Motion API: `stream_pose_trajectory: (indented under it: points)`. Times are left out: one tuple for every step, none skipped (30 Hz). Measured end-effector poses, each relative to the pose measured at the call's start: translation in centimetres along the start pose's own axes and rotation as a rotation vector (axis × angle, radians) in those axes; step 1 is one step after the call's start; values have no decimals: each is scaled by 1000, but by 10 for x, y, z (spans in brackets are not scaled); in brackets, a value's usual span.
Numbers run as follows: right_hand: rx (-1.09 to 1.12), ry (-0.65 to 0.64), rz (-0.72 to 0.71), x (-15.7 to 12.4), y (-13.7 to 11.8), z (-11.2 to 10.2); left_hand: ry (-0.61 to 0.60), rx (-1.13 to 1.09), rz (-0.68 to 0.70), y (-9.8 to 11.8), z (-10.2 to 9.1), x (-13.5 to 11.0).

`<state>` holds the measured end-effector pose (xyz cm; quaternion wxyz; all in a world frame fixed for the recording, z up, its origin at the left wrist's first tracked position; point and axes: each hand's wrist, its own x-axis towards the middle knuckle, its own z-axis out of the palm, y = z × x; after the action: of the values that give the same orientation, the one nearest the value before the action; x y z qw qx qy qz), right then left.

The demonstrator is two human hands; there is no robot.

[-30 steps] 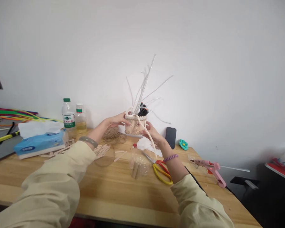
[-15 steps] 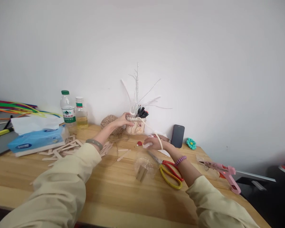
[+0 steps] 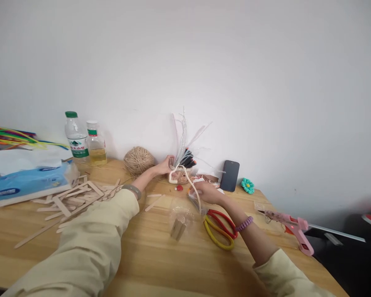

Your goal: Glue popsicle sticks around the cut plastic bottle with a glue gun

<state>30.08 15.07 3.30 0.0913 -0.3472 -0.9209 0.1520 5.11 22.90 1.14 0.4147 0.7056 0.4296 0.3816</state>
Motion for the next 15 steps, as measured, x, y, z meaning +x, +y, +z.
stream_pose_trajectory:
  points:
    - [-11,0,-10,1,0,0,2,21,10,-1,0,1]
    - [-18,2,-18,1,0,0,8,44,20,-1,-1,1]
    - [-22,7,-24,1,-1,0,18,68,26,-1,-2,2]
    - [-21,13,-28,1,-1,0,29,92,26,-1,-4,1]
    - [-17,20,-32,0,-1,0,39,113,21,1,-7,0]
    - [-9,27,-37,0,-2,-1,50,132,13,3,-11,-2]
    - [1,32,-43,-1,-3,-2,61,146,4,6,-15,-4]
    - [13,35,-50,-1,-3,-3,72,155,-4,10,-21,-8]
    - [26,39,-58,-2,-4,-4,85,159,-11,14,-27,-13]
    - [39,44,-63,-3,-5,-6,98,159,-16,20,-33,-19]
    - [53,52,-64,-4,-6,-9,110,157,-21,26,-40,-25]
    - [67,62,-60,-6,-7,-11,118,154,-24,32,-45,-32]
    - [79,74,-50,-9,-7,-13,119,151,-22,39,-50,-41]
    - [88,88,-30,-12,-8,-15,111,148,-18,46,-53,-50]
    - [93,100,-3,-17,-9,-16,99,143,-15,52,-54,-61]
